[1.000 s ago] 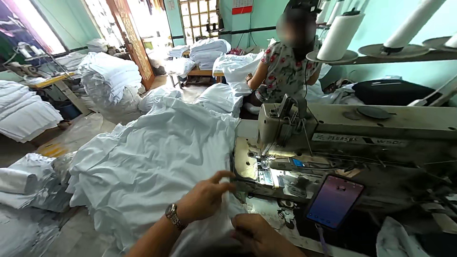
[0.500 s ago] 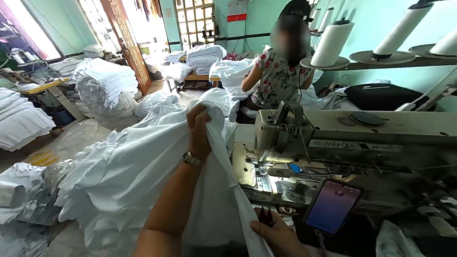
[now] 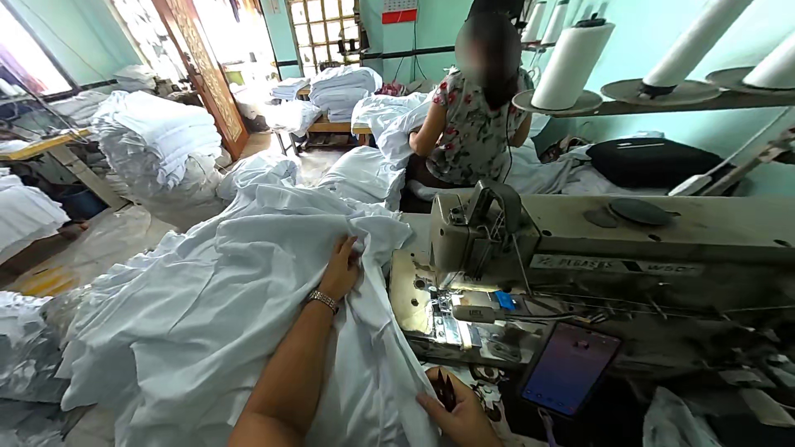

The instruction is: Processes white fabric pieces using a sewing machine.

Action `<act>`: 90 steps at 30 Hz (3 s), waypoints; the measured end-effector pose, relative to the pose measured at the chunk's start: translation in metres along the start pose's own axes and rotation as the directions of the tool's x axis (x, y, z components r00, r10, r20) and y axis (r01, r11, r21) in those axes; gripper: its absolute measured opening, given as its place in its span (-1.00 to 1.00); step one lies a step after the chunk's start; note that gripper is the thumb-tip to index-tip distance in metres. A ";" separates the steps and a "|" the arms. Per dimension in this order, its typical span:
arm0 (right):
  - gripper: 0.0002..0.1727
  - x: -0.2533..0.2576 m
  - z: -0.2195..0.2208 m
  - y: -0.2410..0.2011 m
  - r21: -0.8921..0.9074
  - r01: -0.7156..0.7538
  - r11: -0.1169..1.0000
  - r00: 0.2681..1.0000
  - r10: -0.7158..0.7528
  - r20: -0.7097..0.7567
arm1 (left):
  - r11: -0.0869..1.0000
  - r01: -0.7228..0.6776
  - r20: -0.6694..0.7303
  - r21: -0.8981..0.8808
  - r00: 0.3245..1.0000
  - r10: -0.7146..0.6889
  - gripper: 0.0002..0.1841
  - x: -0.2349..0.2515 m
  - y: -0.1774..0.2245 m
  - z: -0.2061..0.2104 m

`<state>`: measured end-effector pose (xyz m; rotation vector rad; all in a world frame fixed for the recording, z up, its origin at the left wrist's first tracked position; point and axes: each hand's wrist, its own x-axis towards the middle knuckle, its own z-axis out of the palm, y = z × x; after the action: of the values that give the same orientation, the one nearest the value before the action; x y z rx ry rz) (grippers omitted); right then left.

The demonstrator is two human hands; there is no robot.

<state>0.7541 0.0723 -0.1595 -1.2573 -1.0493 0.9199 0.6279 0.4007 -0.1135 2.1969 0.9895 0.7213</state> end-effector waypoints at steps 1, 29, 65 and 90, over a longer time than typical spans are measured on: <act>-0.80 0.000 -0.001 0.001 -0.011 0.009 1.000 1.000 -0.009 -0.003 | 1.000 0.002 -0.001 -0.003 1.000 -0.002 -0.34 0.001 0.000 0.000; -0.51 -0.012 -0.002 -0.075 -0.640 0.507 0.577 0.840 -0.498 0.217 | 0.828 -0.545 0.312 -0.131 0.770 0.556 -0.78 -0.193 0.109 -0.003; -0.83 -0.022 0.005 -0.106 0.492 0.001 0.871 0.975 0.109 -0.195 | 0.916 -0.399 0.065 -0.053 0.914 0.401 -0.87 -0.249 0.080 -0.025; -0.59 -0.043 0.008 -0.077 -0.231 0.165 0.959 0.951 -0.092 0.296 | 0.968 -0.251 0.073 -0.002 0.965 0.250 -0.69 -0.258 0.113 -0.007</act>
<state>0.7331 0.0260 -0.0878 -1.2703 -1.4981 0.9007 0.5269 0.1388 -0.0855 2.3636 0.6851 0.7441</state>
